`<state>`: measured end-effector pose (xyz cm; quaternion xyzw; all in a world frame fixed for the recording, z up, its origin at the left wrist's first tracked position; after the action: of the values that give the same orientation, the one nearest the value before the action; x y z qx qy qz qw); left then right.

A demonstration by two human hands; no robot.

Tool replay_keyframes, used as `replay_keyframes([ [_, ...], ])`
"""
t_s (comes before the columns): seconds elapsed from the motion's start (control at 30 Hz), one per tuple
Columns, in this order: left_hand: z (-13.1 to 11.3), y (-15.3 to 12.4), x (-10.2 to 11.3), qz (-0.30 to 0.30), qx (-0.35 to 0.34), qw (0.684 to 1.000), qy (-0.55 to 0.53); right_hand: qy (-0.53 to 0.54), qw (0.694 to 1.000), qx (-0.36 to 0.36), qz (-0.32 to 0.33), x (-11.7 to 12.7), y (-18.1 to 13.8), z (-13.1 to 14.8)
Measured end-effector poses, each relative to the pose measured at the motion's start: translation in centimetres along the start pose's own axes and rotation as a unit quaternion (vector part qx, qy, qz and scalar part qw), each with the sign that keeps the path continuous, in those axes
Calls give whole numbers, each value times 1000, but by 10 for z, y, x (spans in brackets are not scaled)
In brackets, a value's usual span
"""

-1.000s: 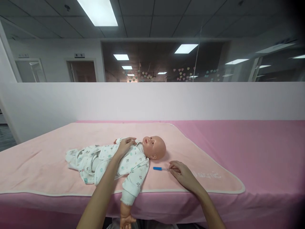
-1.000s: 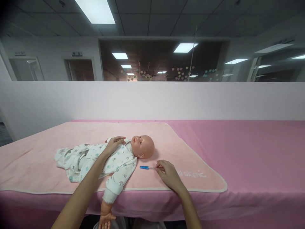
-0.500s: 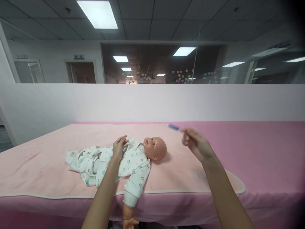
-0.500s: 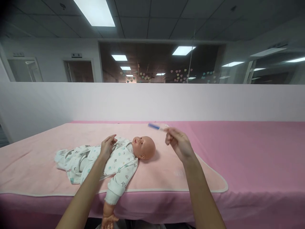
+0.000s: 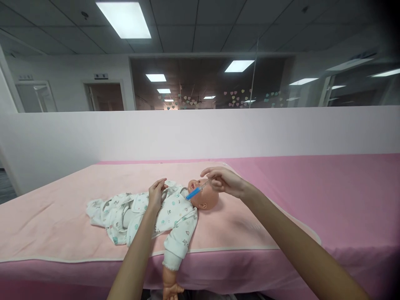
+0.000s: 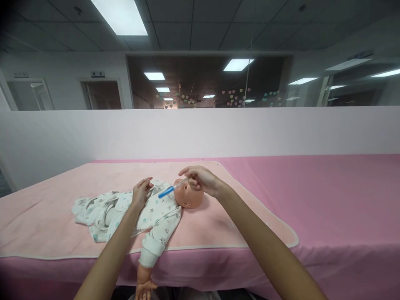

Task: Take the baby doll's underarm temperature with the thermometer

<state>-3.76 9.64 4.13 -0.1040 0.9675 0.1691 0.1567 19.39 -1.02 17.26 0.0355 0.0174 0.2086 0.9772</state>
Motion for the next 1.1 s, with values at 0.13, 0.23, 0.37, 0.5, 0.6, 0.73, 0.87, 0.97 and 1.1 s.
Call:
replay_keyframes([
  [0.13,0,-1,0,1,7,1000,-5,29,998,39,-44,2,1,5],
  [0.23,2,0,1,7,7,1000,2,-44,996,26,-67,-1,5,-6],
  [0.37,5,3,1,15,8,1000,10,-98,990,26,-97,-1,10,-18],
  [0.5,5,3,0,18,9,1000,5,-114,989,35,-86,-2,11,-14],
  [0.6,4,2,0,18,6,1000,4,-20,997,34,-69,0,12,-6],
  [0.73,2,1,0,17,0,1000,4,45,994,47,-86,10,19,4],
  [0.87,3,3,0,15,-4,1000,-1,-32,994,72,-75,15,21,17],
  [0.97,4,4,1,19,-5,1000,1,55,992,108,-45,17,15,30],
  [1.1,5,4,1,20,-7,1000,6,58,994,91,0,18,8,36],
])
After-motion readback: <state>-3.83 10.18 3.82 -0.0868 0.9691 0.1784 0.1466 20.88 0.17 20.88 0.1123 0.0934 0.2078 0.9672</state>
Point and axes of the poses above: each hand's wrist, its own y-axis towards the middle knuckle, its own x-axis out of the back of the hand, z = x × y, the point moved 5 cm from there along y, towards the middle knuckle, and after that the axes turned 6 degrees about y, right-handed, at the moved point
